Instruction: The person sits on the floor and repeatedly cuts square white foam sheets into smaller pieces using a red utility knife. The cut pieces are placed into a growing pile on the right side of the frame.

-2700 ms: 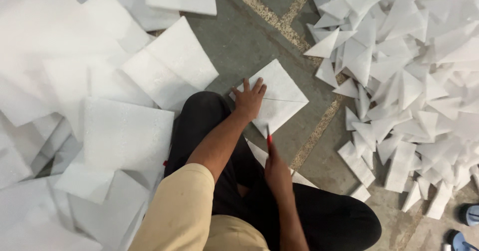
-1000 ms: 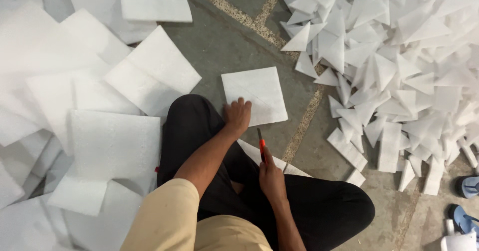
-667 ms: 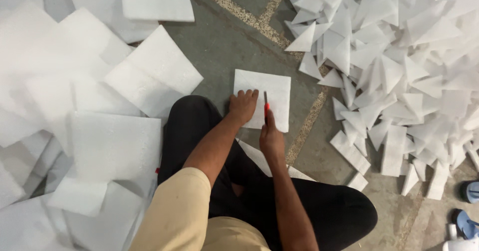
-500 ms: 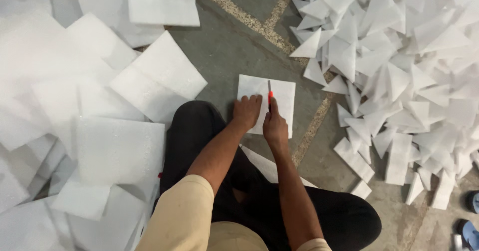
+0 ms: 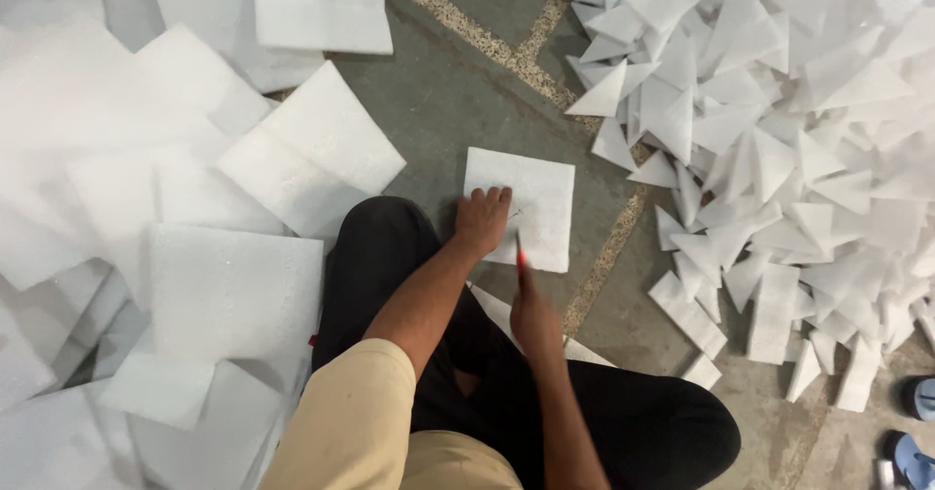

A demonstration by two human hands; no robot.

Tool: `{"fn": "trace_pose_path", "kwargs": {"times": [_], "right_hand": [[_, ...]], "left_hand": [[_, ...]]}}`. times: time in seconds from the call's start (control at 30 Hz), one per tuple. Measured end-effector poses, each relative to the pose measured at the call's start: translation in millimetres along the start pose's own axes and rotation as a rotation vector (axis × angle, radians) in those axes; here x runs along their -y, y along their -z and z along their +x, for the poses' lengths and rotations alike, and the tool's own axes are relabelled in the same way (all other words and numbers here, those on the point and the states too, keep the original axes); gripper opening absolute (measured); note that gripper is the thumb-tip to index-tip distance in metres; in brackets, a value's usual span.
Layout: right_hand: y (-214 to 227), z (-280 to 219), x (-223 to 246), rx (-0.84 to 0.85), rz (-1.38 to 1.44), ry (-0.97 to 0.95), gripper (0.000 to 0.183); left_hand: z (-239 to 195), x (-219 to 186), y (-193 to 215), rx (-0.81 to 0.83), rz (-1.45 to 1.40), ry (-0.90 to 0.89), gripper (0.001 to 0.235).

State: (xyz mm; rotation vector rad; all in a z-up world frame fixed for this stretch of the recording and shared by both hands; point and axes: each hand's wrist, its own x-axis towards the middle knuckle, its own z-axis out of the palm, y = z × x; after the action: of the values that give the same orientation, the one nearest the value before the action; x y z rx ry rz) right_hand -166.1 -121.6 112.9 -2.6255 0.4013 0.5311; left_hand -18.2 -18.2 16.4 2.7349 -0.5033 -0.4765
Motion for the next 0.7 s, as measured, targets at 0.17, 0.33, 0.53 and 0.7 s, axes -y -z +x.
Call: {"fn": "trace_pose_path", "kwargs": {"times": [0.17,0.33,0.53,0.7], "right_hand": [[-16.5,-85.1,-30.7,0.111,0.011,-0.107,0.06],[-43.4,-47.4,-75.2,-0.226,0.398,-0.08,0.035],[-58.7,50.7,-123.4,-0.323,1.055,-0.392,0.022],[-78.1,71.7,-128.4,-0.26,1.145,-0.353,0.022]], "left_hand": [[5.1,3.5,-12.9,0.006,-0.035,0.04,0.05],[-6.9,-7.4,-22.4,0.063,-0.387,0.162,0.048],[-53.2,-13.6,-7.4,-0.048,-0.4,0.17,0.046],[-22.4,8.2,20.6,-0.255,-0.252,0.183,0.064]]}}
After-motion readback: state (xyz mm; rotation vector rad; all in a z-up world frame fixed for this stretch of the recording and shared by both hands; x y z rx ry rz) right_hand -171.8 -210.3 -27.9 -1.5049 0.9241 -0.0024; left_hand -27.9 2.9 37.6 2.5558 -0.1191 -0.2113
